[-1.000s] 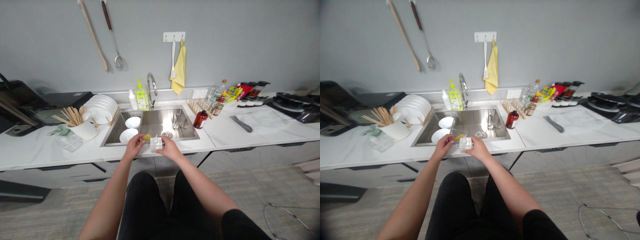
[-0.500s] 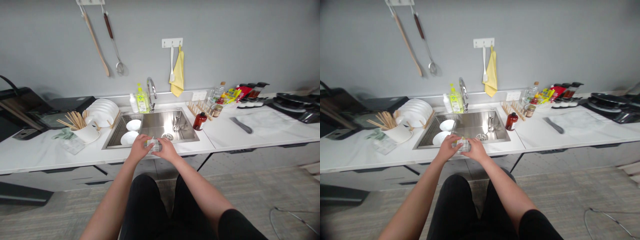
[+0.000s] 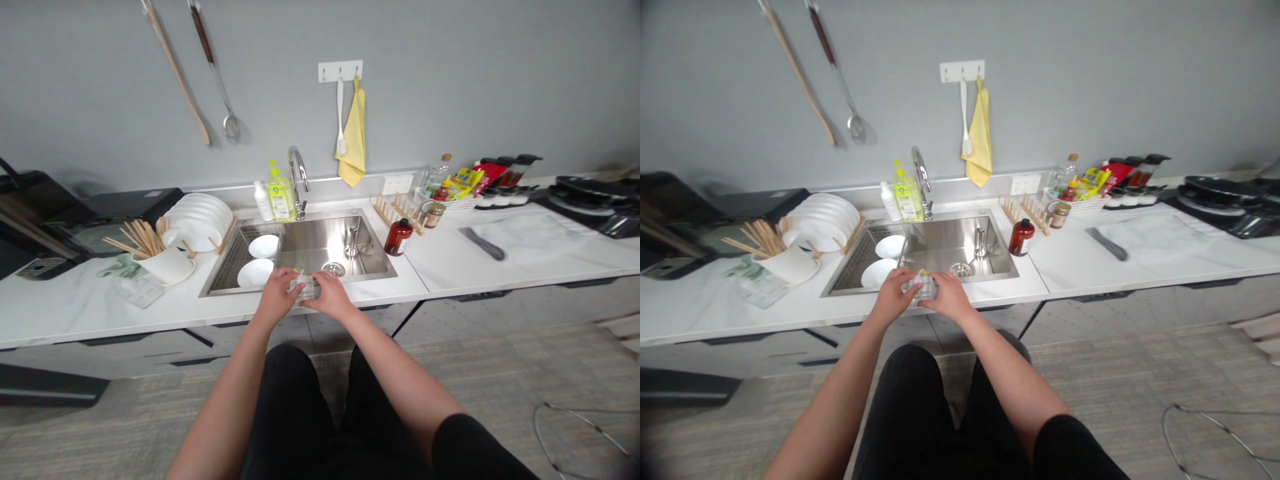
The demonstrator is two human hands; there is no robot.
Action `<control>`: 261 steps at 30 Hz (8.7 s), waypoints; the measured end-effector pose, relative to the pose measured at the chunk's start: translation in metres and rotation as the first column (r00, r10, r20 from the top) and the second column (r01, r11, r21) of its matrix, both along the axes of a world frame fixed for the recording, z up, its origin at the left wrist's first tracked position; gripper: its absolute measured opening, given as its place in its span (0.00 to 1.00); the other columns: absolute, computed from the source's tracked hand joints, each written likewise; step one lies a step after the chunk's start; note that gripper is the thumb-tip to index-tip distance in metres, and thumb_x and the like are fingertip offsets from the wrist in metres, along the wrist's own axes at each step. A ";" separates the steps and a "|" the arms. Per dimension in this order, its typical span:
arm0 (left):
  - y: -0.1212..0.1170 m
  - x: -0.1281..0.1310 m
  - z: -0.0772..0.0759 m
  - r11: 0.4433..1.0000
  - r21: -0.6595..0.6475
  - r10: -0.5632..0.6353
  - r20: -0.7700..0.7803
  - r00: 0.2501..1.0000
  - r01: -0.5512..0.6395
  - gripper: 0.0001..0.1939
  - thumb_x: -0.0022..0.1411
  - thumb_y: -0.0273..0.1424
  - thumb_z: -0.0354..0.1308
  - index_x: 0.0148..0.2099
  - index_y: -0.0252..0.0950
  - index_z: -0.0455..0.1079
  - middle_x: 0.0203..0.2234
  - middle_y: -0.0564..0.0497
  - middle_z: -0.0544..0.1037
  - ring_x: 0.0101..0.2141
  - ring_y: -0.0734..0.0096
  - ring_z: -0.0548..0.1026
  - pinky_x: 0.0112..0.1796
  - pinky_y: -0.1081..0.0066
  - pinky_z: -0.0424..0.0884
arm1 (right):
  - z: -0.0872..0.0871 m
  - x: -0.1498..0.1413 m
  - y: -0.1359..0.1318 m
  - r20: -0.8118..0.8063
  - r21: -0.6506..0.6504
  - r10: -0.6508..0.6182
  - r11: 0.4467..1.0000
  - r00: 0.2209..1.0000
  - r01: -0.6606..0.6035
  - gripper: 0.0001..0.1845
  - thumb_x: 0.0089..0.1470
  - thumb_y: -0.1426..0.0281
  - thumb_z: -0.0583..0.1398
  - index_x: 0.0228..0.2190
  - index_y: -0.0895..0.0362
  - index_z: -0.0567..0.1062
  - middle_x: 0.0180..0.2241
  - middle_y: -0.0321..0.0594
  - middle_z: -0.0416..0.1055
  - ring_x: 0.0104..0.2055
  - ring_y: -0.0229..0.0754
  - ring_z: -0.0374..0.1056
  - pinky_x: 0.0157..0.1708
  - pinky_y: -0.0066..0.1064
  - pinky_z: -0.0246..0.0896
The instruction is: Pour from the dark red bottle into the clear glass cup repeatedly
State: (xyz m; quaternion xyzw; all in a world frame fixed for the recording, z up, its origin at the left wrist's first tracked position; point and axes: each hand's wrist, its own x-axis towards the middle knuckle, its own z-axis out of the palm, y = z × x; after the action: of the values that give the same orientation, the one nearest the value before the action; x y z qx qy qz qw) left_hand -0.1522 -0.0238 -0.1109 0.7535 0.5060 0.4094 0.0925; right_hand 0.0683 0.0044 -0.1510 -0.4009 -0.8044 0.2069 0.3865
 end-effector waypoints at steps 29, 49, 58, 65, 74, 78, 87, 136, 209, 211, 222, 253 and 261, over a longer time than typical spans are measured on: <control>-0.003 -0.002 0.007 0.994 -0.070 0.083 0.045 0.996 -0.080 0.12 0.67 0.41 0.72 0.44 0.41 0.78 0.40 0.47 0.83 0.47 0.52 0.79 0.54 0.52 0.75 | 0.001 0.001 -0.001 0.033 0.005 -0.018 1.000 0.999 0.018 0.46 0.45 0.52 0.85 0.60 0.54 0.81 0.56 0.52 0.81 0.59 0.62 0.77 0.63 0.53 0.71; 0.002 0.003 0.014 0.996 -0.072 0.050 -0.021 0.999 -0.051 0.11 0.66 0.36 0.69 0.48 0.40 0.79 0.41 0.46 0.85 0.46 0.53 0.81 0.52 0.54 0.78 | 0.003 0.002 -0.003 0.025 0.026 -0.019 0.999 0.999 0.019 0.45 0.45 0.53 0.85 0.59 0.55 0.81 0.54 0.50 0.82 0.57 0.60 0.77 0.61 0.51 0.72; 0.007 0.011 0.061 0.985 -0.144 -0.150 -0.435 0.888 0.096 0.11 0.67 0.29 0.64 0.50 0.40 0.84 0.44 0.40 0.86 0.51 0.44 0.81 0.56 0.51 0.77 | 0.006 0.002 -0.002 0.054 -0.002 -0.014 1.000 0.998 0.014 0.45 0.45 0.52 0.84 0.59 0.54 0.80 0.53 0.50 0.82 0.58 0.61 0.77 0.62 0.51 0.71; 0.019 0.011 0.089 0.972 -0.220 -0.209 -0.624 0.753 0.087 0.13 0.73 0.44 0.66 0.45 0.40 0.84 0.42 0.37 0.86 0.48 0.41 0.83 0.53 0.52 0.76 | 0.004 0.002 -0.003 0.060 -0.002 -0.015 1.000 0.998 0.015 0.44 0.47 0.50 0.84 0.60 0.54 0.81 0.55 0.52 0.82 0.60 0.61 0.77 0.64 0.51 0.69; 0.024 0.016 0.104 0.953 -0.290 -0.269 -0.687 0.675 0.085 0.08 0.67 0.35 0.65 0.45 0.41 0.85 0.42 0.39 0.88 0.45 0.45 0.85 0.47 0.57 0.76 | 0.002 0.002 -0.001 0.054 0.007 -0.013 1.000 0.998 0.013 0.47 0.46 0.50 0.84 0.61 0.54 0.80 0.56 0.52 0.82 0.61 0.61 0.77 0.65 0.52 0.69; 0.025 0.019 0.103 0.968 -0.251 -0.195 -0.749 0.633 0.000 0.14 0.72 0.44 0.64 0.41 0.40 0.83 0.37 0.38 0.87 0.41 0.46 0.85 0.45 0.57 0.75 | 0.001 0.002 -0.001 0.057 0.013 -0.020 1.000 0.998 0.020 0.48 0.46 0.49 0.84 0.62 0.55 0.80 0.57 0.54 0.82 0.62 0.63 0.77 0.66 0.53 0.69; 0.024 0.019 0.103 0.975 -0.220 -0.139 -0.749 0.648 -0.044 0.18 0.72 0.48 0.65 0.37 0.40 0.83 0.33 0.38 0.85 0.41 0.44 0.85 0.46 0.56 0.74 | 0.003 0.002 -0.002 0.068 0.011 -0.027 1.000 0.997 0.026 0.45 0.47 0.50 0.84 0.60 0.53 0.80 0.56 0.51 0.82 0.61 0.61 0.77 0.65 0.52 0.69; 0.025 0.023 0.116 0.951 -0.306 -0.237 -0.811 0.536 -0.042 0.19 0.73 0.47 0.60 0.48 0.39 0.84 0.44 0.38 0.89 0.48 0.46 0.87 0.47 0.58 0.76 | 0.002 0.002 -0.002 0.058 0.022 -0.025 0.999 0.998 0.024 0.46 0.46 0.51 0.84 0.62 0.51 0.80 0.56 0.50 0.82 0.60 0.62 0.77 0.64 0.52 0.70; 0.016 0.016 0.145 0.961 -0.142 0.022 -0.817 0.576 -0.238 0.26 0.73 0.55 0.55 0.43 0.41 0.84 0.41 0.40 0.88 0.45 0.47 0.86 0.41 0.61 0.73 | 0.000 0.003 -0.001 0.059 0.020 -0.021 1.000 0.998 0.020 0.45 0.47 0.52 0.84 0.61 0.54 0.80 0.56 0.51 0.82 0.60 0.61 0.77 0.64 0.50 0.70; 0.016 0.015 0.144 0.962 -0.148 0.015 -0.812 0.584 -0.230 0.26 0.73 0.55 0.54 0.42 0.41 0.83 0.40 0.40 0.88 0.45 0.47 0.86 0.40 0.61 0.73 | 0.000 0.003 -0.001 0.058 0.023 -0.020 1.000 0.998 0.019 0.46 0.47 0.51 0.84 0.61 0.55 0.80 0.56 0.52 0.82 0.60 0.61 0.77 0.64 0.51 0.70; 0.015 0.013 0.145 0.960 -0.156 0.019 -0.791 0.612 -0.232 0.25 0.72 0.55 0.55 0.41 0.42 0.83 0.38 0.42 0.87 0.43 0.49 0.85 0.39 0.61 0.71 | 0.000 0.002 -0.001 0.065 0.013 -0.026 1.000 0.998 0.025 0.46 0.47 0.51 0.83 0.62 0.53 0.80 0.56 0.51 0.83 0.60 0.61 0.77 0.64 0.51 0.69; 0.038 -0.052 0.136 0.954 -0.189 0.131 -0.439 0.889 -0.234 0.27 0.75 0.55 0.56 0.31 0.40 0.73 0.24 0.49 0.77 0.29 0.61 0.73 0.33 0.65 0.58 | -0.003 0.003 0.000 0.051 0.027 -0.014 1.000 0.999 0.013 0.46 0.48 0.50 0.83 0.63 0.52 0.79 0.57 0.50 0.82 0.60 0.62 0.76 0.64 0.51 0.69; 0.076 -0.039 0.025 0.896 -0.120 0.323 -0.486 0.812 -0.428 0.19 0.78 0.45 0.56 0.50 0.35 0.81 0.43 0.36 0.87 0.44 0.49 0.83 0.43 0.63 0.70 | 0.002 0.003 -0.001 0.055 0.014 -0.017 1.000 0.998 0.016 0.46 0.47 0.49 0.84 0.62 0.52 0.79 0.54 0.50 0.82 0.58 0.61 0.76 0.62 0.50 0.70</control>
State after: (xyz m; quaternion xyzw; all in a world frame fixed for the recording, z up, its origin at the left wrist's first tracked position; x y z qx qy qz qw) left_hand -0.1917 0.0518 -0.0862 0.6971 0.6954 0.1724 -0.0274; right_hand 0.0712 0.0029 -0.1488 -0.4103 -0.8130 0.1869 0.3685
